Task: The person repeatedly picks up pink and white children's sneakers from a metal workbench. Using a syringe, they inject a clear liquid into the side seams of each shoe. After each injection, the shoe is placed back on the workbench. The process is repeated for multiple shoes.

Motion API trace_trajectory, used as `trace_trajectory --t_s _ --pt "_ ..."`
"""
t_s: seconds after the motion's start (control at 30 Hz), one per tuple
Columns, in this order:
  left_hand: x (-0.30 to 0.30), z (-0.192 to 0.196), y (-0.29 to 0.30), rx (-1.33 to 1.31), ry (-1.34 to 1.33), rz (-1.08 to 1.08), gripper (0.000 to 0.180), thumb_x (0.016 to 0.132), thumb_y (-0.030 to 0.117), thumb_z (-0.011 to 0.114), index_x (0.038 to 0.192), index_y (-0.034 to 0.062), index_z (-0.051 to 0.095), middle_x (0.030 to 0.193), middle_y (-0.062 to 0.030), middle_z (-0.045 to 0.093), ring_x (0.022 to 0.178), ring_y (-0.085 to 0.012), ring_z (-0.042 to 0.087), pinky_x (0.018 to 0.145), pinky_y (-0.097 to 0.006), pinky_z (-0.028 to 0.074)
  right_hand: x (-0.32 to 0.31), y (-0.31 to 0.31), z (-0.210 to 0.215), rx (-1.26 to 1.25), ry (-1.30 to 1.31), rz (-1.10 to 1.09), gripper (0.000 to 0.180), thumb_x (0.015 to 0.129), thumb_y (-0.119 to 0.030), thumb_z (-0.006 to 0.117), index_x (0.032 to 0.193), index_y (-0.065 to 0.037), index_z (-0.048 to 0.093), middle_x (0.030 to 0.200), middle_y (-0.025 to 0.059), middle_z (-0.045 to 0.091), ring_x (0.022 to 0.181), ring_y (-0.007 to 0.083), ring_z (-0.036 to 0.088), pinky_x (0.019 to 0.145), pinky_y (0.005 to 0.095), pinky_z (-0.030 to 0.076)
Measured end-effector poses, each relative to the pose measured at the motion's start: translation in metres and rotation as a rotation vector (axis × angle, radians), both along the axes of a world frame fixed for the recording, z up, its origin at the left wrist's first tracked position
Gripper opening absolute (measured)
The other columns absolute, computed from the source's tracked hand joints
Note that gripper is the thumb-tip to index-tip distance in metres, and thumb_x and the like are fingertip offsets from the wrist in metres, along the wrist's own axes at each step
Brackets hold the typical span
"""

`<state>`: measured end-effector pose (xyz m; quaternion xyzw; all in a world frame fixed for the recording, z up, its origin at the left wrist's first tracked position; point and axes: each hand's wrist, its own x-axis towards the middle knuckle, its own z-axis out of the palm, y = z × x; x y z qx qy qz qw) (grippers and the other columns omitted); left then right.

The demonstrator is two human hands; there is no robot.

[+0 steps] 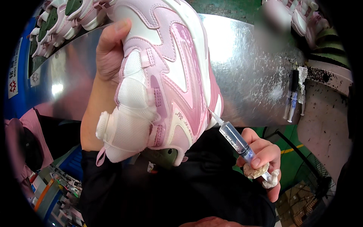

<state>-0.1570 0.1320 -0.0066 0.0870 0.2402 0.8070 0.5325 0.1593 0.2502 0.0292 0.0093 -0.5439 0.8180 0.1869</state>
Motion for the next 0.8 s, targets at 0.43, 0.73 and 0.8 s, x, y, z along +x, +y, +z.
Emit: trace_trajectory --t_s 0.43,0.73,0.8 --pt "-0.005 -0.012 0.003 0.059 0.006 -0.063 0.042 0.082 0.025 0.062 0.113 -0.0018 0.058 0.103 -0.0158 0.067 0.091 -0.0262 0.067 0.084 -0.041 0.055 0.007 -0.002 -0.002 -0.006 0.010 0.013 0.078 0.067 -0.069 0.069 0.105 -0.002 0.064 0.083 0.0067 0.065 0.067 0.0172 0.043 0.061 0.0287 0.031" --pt "0.002 -0.014 -0.001 0.045 -0.057 -0.078 0.043 0.082 0.027 0.062 0.114 -0.0017 0.057 0.103 -0.0159 0.067 0.090 -0.0266 0.067 0.084 -0.041 0.055 0.013 -0.001 -0.010 -0.063 -0.003 0.022 0.077 0.068 -0.069 0.068 0.105 -0.002 0.064 0.085 0.0069 0.062 0.068 0.0178 0.041 0.060 0.0288 0.031" --pt "0.004 -0.010 -0.003 0.028 -0.057 -0.076 0.044 0.082 0.028 0.062 0.115 -0.0016 0.057 0.104 -0.0159 0.067 0.090 -0.0266 0.067 0.084 -0.041 0.055 0.013 -0.001 -0.010 -0.075 0.005 0.018 0.077 0.068 -0.069 0.067 0.105 -0.002 0.064 0.085 0.0069 0.062 0.068 0.0177 0.042 0.060 0.0288 0.031"
